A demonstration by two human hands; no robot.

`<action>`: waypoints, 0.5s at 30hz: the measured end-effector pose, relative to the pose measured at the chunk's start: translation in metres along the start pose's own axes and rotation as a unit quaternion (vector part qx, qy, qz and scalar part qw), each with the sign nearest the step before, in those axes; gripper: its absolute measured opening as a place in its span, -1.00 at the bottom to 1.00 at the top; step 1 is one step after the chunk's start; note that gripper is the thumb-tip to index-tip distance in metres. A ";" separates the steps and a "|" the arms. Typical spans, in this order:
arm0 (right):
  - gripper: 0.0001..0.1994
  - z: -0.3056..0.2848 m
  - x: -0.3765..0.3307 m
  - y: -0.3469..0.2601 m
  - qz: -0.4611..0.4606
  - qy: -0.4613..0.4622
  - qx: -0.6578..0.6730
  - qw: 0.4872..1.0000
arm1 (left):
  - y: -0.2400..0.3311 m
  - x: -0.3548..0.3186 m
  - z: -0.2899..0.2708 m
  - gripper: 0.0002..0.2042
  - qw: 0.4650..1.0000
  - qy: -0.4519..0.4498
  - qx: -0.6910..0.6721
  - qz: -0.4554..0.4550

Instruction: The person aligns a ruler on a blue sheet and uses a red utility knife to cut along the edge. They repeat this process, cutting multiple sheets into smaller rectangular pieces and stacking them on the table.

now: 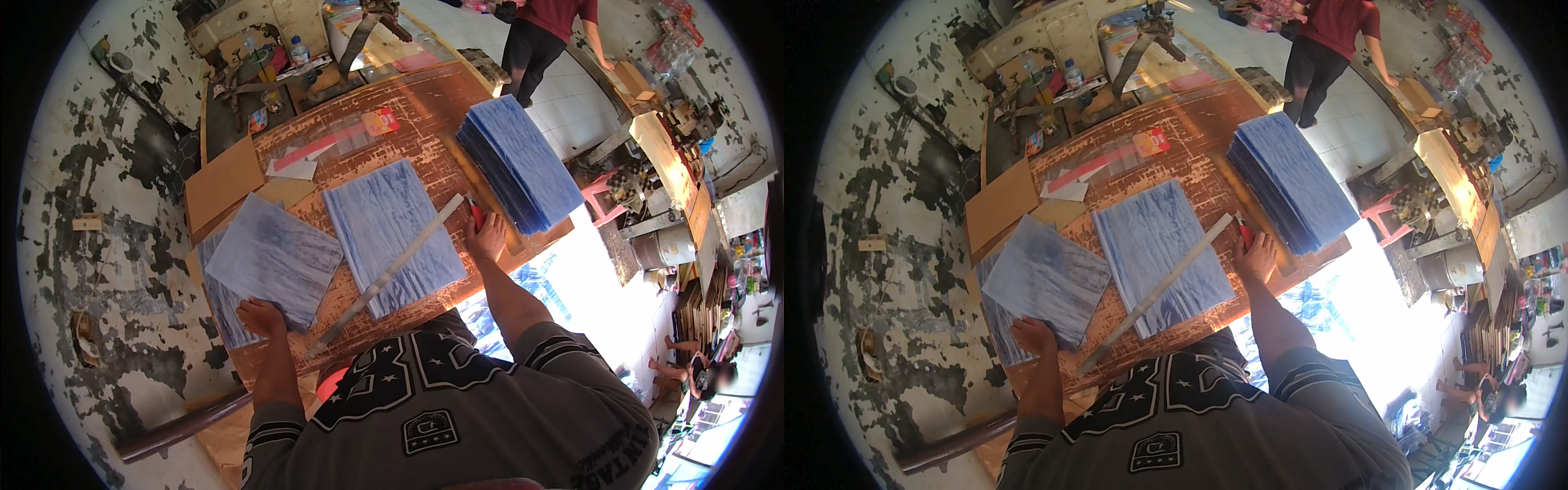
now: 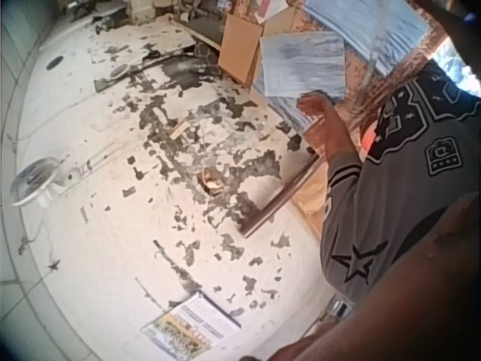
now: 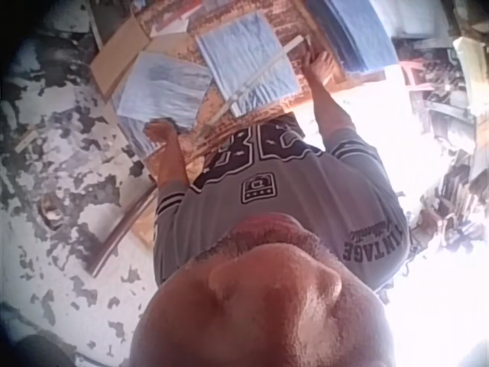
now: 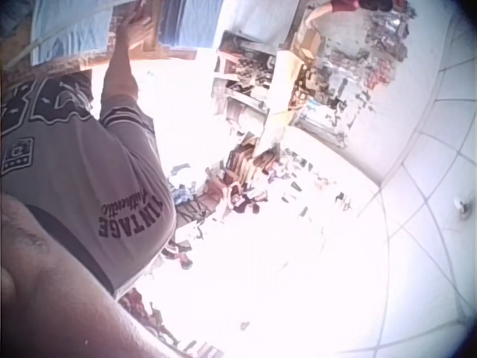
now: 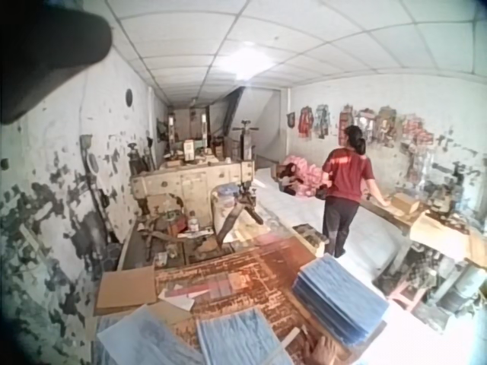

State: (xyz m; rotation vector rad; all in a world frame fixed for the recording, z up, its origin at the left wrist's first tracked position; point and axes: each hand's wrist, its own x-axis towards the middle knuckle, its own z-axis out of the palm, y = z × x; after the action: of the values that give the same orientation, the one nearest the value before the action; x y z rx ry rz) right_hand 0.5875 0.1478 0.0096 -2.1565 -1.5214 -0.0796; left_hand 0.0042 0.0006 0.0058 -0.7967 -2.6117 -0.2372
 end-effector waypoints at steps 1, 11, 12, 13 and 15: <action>-0.57 0.001 0.000 0.000 0.000 0.000 0.000 1.000 | 0.000 0.000 -0.001 -0.67 1.000 0.003 -0.004 0.001; -0.56 0.003 -0.001 0.001 0.006 -0.016 0.003 1.000 | -0.006 -0.001 0.006 -0.68 0.999 0.029 0.002 0.015; -0.55 0.004 -0.001 0.002 0.005 -0.012 0.001 1.000 | -0.004 -0.001 0.006 -0.68 0.999 0.028 0.001 0.015; -0.55 0.005 -0.001 0.003 0.004 -0.009 -0.001 1.000 | -0.003 -0.002 0.006 -0.67 1.000 0.027 0.000 0.015; -0.55 0.004 -0.001 0.004 0.005 -0.011 -0.003 1.000 | -0.002 -0.002 0.006 -0.67 1.000 0.026 -0.002 0.014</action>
State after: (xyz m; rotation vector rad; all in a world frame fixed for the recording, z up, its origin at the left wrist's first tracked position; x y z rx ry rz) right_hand 0.5898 0.1478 0.0041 -2.1763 -1.5241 -0.0574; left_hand 0.0029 -0.0004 -0.0008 -0.8165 -2.5515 -0.2515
